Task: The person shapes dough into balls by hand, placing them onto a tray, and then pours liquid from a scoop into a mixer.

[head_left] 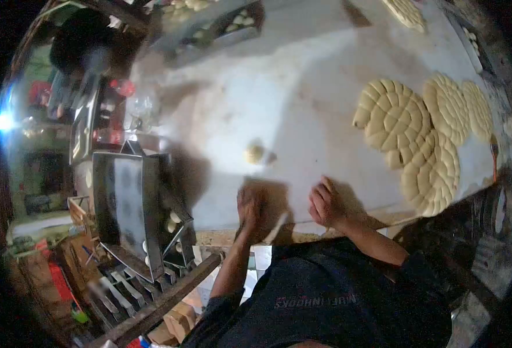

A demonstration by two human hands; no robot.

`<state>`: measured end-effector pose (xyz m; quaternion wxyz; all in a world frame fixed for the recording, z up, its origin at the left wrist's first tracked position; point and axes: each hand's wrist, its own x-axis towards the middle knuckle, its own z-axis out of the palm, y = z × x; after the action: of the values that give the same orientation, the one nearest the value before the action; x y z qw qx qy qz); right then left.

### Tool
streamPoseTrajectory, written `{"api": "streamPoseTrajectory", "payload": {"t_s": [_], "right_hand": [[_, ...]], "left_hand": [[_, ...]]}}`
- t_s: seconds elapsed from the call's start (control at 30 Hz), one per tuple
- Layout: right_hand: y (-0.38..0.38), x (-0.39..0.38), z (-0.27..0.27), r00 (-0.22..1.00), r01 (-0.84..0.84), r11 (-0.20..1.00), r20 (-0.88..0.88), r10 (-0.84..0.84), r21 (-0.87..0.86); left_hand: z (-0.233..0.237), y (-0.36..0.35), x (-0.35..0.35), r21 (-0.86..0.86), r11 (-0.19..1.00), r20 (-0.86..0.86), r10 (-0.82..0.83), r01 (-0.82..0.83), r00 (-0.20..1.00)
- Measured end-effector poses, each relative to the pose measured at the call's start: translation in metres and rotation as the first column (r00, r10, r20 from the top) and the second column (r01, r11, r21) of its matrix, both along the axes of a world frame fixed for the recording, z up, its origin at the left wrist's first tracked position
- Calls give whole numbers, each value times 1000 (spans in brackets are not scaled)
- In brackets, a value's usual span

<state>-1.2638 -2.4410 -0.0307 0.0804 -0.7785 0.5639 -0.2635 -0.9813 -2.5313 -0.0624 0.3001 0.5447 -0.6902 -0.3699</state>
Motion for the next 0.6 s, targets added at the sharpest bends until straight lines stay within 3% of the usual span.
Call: {"api": "streamPoseTrajectory", "payload": {"t_s": [0.03,0.07,0.1,0.13,0.17,0.2,0.23,0.27,0.3,0.33,0.37,0.4,0.43,0.5,0.53,0.57,0.6], "right_hand": [[7,-16,9,996,-87,996,-28,87,-5],[9,-42,1,994,-102,995,-46,102,-6],[4,-60,-5,992,-112,994,-65,112,-8],[-17,-69,8,999,-25,999,-21,24,-48],[-40,-78,21,997,68,994,29,-66,-81],[-61,-73,26,980,197,975,49,-193,-100],[-73,-60,28,981,194,975,52,-189,-108],[-84,-44,27,976,209,974,84,-201,-92],[-92,-34,24,972,215,974,112,-206,-74],[-81,-20,7,973,162,981,149,-177,106],[-66,-13,2,992,111,992,53,-114,54],[-53,-19,46,1000,19,994,13,-21,106],[-40,-30,35,993,-103,992,-42,106,67],[-44,-60,42,989,-142,986,-36,145,87],[-51,-76,23,999,-33,999,-25,34,11],[-60,-81,13,997,78,995,0,-79,-62],[-75,-75,16,998,64,995,-3,-64,-71]], "left_hand": [[9,7,18,-127,979,350,-107,160,931],[18,11,36,-173,922,666,-149,346,731],[24,8,50,-138,839,895,-122,526,430],[21,-8,60,-143,843,898,-111,519,426],[14,-32,67,75,984,222,-175,163,959],[9,-55,69,484,872,-534,223,78,816],[18,-73,49,476,876,-534,222,74,816],[37,-84,15,124,989,-130,93,-76,987],[46,-84,-10,-266,963,322,134,-46,937],[44,-72,-21,-309,951,276,100,-10,956],[44,-59,-25,-358,933,229,66,21,971],[20,-42,-9,-389,912,442,64,127,895],[6,-26,6,-329,941,288,15,84,958],[-33,-5,62,84,994,-173,80,-66,982],[-13,-14,68,73,994,-180,99,-87,979],[28,-31,66,-135,989,87,66,-54,994],[51,-51,66,-317,948,353,83,36,932]]}}
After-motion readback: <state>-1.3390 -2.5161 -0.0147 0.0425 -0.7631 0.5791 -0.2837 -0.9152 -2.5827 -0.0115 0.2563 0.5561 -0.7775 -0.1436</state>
